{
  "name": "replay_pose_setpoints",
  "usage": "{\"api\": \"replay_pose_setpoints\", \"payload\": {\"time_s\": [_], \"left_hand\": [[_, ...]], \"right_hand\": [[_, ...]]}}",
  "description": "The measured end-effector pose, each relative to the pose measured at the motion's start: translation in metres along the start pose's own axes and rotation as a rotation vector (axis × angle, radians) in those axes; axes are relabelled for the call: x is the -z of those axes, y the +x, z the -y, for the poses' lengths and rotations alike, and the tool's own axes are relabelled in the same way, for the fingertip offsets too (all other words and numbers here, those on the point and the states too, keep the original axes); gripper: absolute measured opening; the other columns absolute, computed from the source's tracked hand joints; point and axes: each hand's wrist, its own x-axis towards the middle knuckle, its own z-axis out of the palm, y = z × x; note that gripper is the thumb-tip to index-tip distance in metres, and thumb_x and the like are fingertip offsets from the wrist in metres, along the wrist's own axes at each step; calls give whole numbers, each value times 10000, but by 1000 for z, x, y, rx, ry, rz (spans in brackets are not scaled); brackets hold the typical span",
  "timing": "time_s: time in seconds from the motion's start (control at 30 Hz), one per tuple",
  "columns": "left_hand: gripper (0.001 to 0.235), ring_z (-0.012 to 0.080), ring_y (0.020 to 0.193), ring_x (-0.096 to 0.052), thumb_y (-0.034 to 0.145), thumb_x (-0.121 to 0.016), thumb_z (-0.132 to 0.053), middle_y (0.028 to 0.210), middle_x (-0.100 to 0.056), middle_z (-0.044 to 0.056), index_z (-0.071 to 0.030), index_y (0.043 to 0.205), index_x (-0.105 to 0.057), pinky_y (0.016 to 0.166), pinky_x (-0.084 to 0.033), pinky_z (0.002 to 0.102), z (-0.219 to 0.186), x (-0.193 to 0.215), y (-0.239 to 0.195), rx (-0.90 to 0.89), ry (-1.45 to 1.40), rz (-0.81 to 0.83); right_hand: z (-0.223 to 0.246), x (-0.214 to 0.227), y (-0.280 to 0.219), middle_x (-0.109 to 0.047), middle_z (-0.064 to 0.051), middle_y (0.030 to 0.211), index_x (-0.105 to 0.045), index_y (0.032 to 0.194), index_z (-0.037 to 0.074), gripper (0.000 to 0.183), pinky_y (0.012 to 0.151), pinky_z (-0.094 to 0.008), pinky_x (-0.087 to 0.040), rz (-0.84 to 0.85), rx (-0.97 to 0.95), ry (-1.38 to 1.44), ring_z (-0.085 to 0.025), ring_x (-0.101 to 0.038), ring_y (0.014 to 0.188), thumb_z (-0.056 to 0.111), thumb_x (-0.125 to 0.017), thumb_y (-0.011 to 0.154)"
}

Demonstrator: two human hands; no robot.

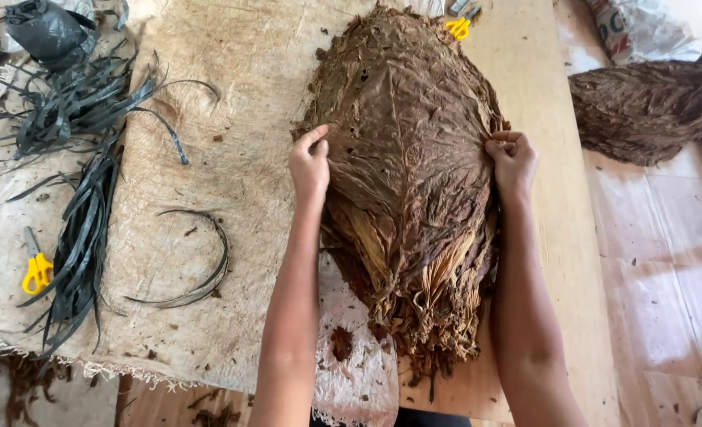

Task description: Bundling and tying large dried leaves using a hook tool.

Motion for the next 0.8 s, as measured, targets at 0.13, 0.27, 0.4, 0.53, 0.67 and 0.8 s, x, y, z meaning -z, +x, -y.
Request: {"api": "replay_pose_setpoints", "payload": {"time_s": [0.13,0.27,0.4,0.53,0.67,0.8], "left_hand": [[296,274,1233,-622,953,-620,-84,1223,-723,106,-135,1217,-746,1116,-417,395,30,-2,9,33,40,39],[292,285,1263,-592,960,-626,-109,1242,-705,130,-122,1231,-735,1133,-393,411,17,5,6,-16,-23,70],[255,156,1085,-626,964,-668,-222,1137,-701,22,-186,1208,-731,1007,-482,344,-5,7,-1,96,-115,2],[213,151,1008,-665,953,-705,-226,1059,-713,26,-181,1157,-749,918,-539,330,-33,16,-16,131,-130,36],[197,207,1065,-681,945,-715,-220,1095,-730,68,-173,1129,-767,943,-538,356,31,5,11,84,-95,-66],[260,218,1016,-629,902,-699,-148,1098,-703,72,-143,1161,-725,936,-498,362,33,4,6,-138,-28,-145]], "right_hand": [[-29,0,10,-721,10,856,-742,1105,167,237,730,-263,-551,3,-39,117,-82,-658,791,229,-820,890],[-42,-7,6,-730,13,856,-728,1113,108,249,813,-245,-564,-68,-99,409,-83,-676,826,190,-798,889],[9,10,-12,-733,-21,949,-713,1182,114,258,759,-245,-585,83,-105,579,-92,-685,849,172,-742,932],[75,25,-43,-732,-4,918,-714,1175,56,397,556,-147,-583,324,-152,615,-53,-680,690,37,-805,790],[20,21,-14,-717,-43,879,-718,1185,21,401,562,-189,-619,293,-178,665,-90,-710,680,-34,-765,790],[3,22,-15,-711,-19,961,-665,1337,69,482,647,-140,-560,276,-227,607,-61,-683,762,56,-737,861]]}}
